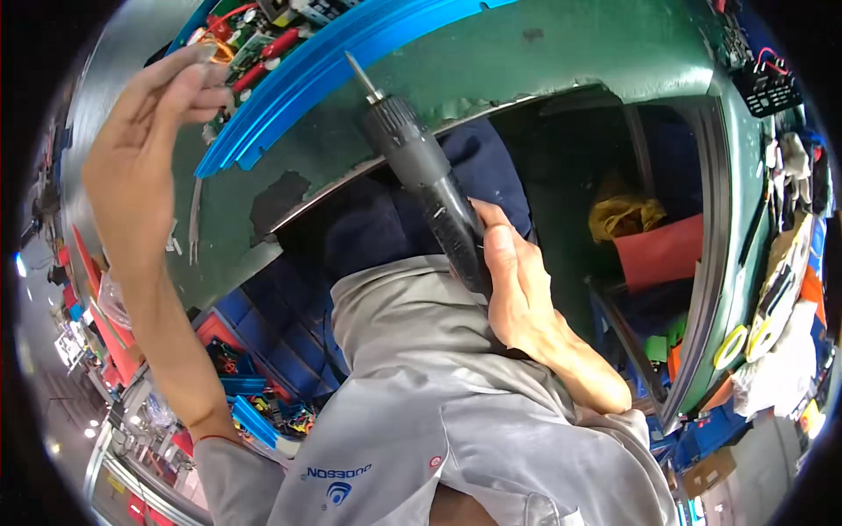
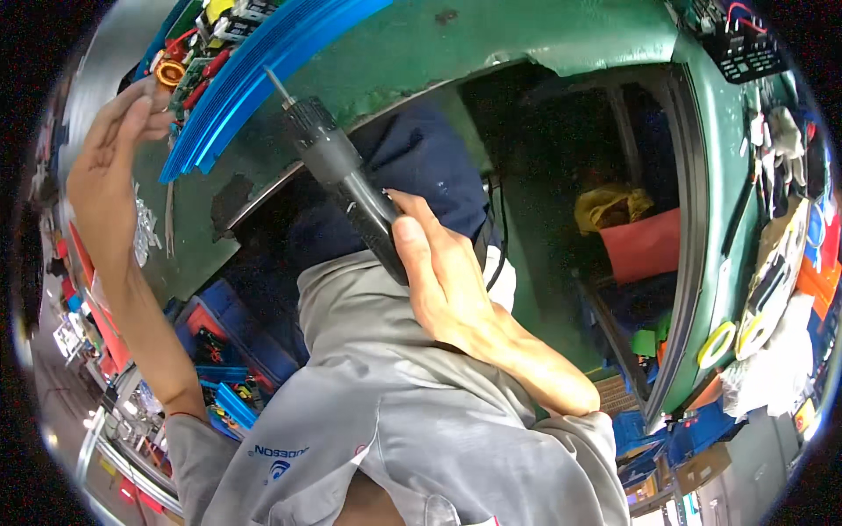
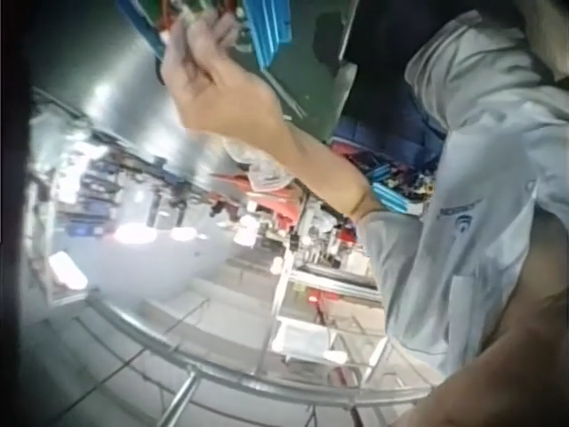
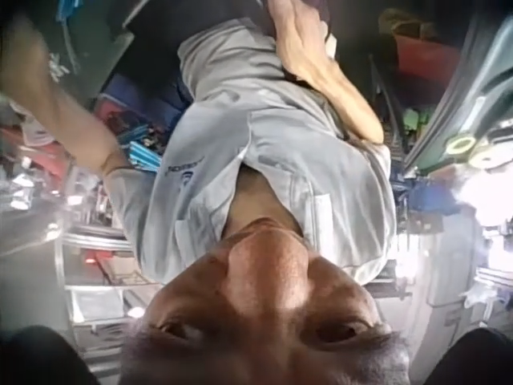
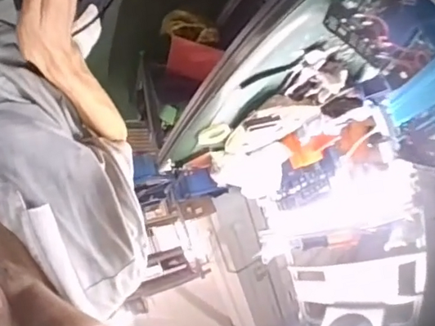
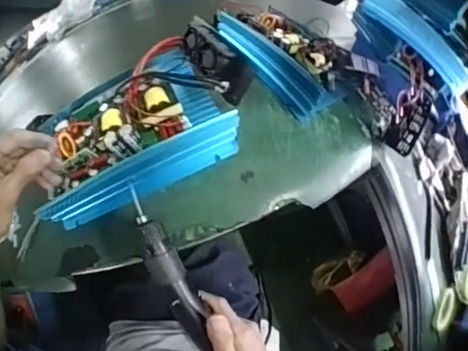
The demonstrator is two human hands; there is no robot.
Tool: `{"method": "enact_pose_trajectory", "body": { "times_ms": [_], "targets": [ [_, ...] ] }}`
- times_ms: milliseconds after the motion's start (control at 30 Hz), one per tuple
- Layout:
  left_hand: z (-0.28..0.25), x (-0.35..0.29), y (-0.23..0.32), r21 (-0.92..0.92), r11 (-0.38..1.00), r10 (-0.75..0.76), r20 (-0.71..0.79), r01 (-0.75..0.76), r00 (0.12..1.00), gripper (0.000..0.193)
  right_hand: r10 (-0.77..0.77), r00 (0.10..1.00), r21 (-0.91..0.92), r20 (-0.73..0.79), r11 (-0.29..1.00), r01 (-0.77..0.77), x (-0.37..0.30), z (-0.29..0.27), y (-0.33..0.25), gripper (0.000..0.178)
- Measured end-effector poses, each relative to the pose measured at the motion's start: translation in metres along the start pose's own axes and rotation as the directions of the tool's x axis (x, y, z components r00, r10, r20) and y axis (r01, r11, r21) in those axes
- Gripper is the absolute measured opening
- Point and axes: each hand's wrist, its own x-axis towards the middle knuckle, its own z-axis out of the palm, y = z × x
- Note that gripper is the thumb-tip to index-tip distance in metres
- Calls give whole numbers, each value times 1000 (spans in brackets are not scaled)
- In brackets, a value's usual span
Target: Assembling and screwing components into an electronic housing on a production line.
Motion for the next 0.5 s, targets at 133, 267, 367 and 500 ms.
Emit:
{"method": "enact_pose_trajectory", "body": {
  "times_ms": [133,267,367,500],
  "targets": [
    [13,4,9,275,957,81,45,-91,996,21,-9,999,-48,44,999,11,3,-7,-14,62],
    [14,16,9,439,759,448,184,-481,875,14,-86,996,-18,25,996,86,3,-4,-1,61],
    [14,21,8,601,594,496,248,-534,832,18,-81,995,41,49,996,79,5,-3,2,62],
    [47,23,42,568,760,258,183,-316,949,13,-49,997,56,52,997,46,8,-7,1,61]
  ]
}}
